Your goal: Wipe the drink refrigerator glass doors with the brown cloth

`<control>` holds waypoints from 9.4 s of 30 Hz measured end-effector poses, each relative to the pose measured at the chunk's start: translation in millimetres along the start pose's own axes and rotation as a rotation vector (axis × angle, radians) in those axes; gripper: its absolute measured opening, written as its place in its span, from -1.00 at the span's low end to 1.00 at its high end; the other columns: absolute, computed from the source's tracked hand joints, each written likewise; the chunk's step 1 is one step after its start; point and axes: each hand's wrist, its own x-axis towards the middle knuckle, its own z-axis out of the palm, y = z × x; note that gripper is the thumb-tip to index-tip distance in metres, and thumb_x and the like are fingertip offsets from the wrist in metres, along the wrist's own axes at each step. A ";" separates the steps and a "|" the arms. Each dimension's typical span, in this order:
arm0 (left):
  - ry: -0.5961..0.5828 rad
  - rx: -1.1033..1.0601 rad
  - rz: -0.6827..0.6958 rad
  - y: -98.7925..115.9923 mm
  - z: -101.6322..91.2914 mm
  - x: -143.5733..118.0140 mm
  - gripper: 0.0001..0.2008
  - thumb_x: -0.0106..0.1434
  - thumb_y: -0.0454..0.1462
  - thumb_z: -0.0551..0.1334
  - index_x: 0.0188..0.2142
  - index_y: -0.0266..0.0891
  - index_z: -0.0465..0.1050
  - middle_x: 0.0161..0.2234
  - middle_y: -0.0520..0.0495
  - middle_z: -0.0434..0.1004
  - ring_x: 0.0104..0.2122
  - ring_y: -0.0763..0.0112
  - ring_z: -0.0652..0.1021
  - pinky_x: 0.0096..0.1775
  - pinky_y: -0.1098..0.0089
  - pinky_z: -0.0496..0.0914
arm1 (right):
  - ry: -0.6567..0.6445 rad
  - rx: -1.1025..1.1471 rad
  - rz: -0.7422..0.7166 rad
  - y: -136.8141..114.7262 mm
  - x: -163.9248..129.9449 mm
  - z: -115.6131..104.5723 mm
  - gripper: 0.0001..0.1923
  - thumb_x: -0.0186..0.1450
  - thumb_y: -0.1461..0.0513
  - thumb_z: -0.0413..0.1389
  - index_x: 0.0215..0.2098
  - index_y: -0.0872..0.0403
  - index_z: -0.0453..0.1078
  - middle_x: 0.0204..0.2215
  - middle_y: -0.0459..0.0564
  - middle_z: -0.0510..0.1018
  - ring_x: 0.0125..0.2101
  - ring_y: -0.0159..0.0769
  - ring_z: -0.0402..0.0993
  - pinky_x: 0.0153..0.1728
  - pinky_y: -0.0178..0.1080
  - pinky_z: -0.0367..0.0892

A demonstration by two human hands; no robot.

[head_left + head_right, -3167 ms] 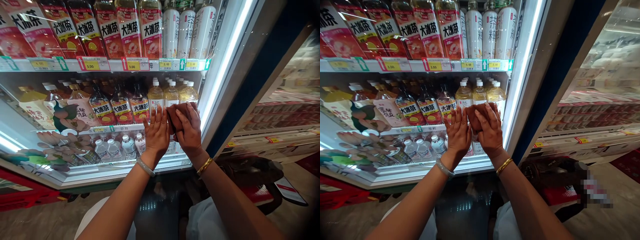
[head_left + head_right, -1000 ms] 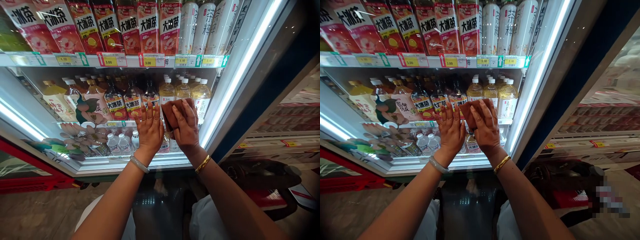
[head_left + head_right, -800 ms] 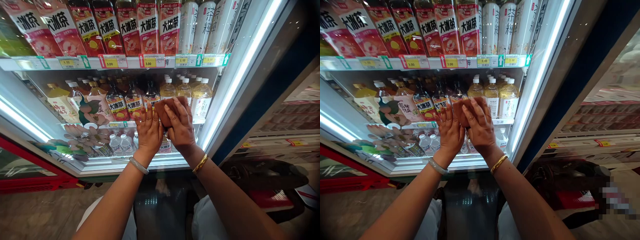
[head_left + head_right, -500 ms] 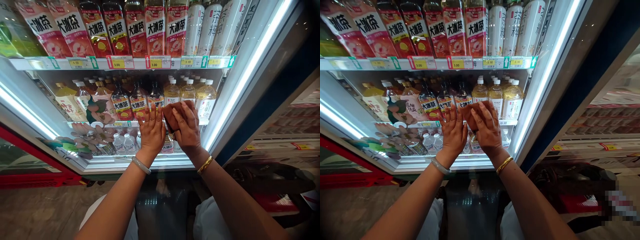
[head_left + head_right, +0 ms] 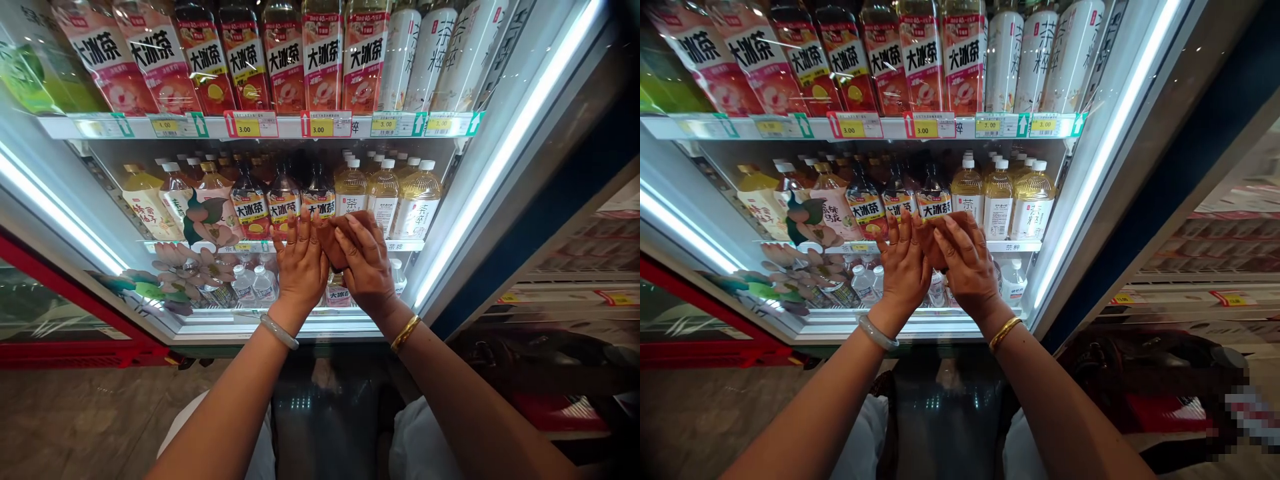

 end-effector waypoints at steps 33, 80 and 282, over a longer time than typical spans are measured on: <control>0.002 0.045 0.004 -24.9 -11.9 -7.1 -0.22 0.45 -0.30 0.07 0.55 -0.22 -0.26 0.53 -0.22 -0.11 0.53 0.19 -0.26 0.47 -0.06 -0.42 | 0.007 0.012 0.003 -30.8 -1.7 32.1 -0.20 0.47 0.39 -0.06 0.56 -0.16 -0.22 0.49 -0.07 0.16 0.55 -0.08 -0.23 0.49 0.20 0.10; 0.024 0.024 -0.058 -43.1 -24.6 -9.2 -0.33 0.52 -0.20 0.00 0.54 -0.18 -0.16 0.54 -0.19 -0.21 0.53 0.19 -0.24 0.49 -0.05 -0.34 | -0.099 0.072 -0.034 -31.8 24.3 30.7 -0.35 0.41 0.32 0.05 0.44 -0.11 0.17 0.47 -0.06 0.20 0.55 -0.08 -0.26 0.51 0.22 0.01; 0.112 -0.038 0.003 -51.4 -29.9 -13.2 -0.34 0.56 -0.17 -0.09 0.55 -0.14 -0.32 0.56 -0.12 -0.33 0.54 0.27 -0.20 0.50 0.09 -0.29 | -0.033 -0.071 -0.201 -34.0 23.4 47.4 -0.43 0.42 0.30 0.11 0.39 0.04 0.28 0.35 -0.07 0.43 0.54 -0.11 -0.21 0.55 0.04 -0.09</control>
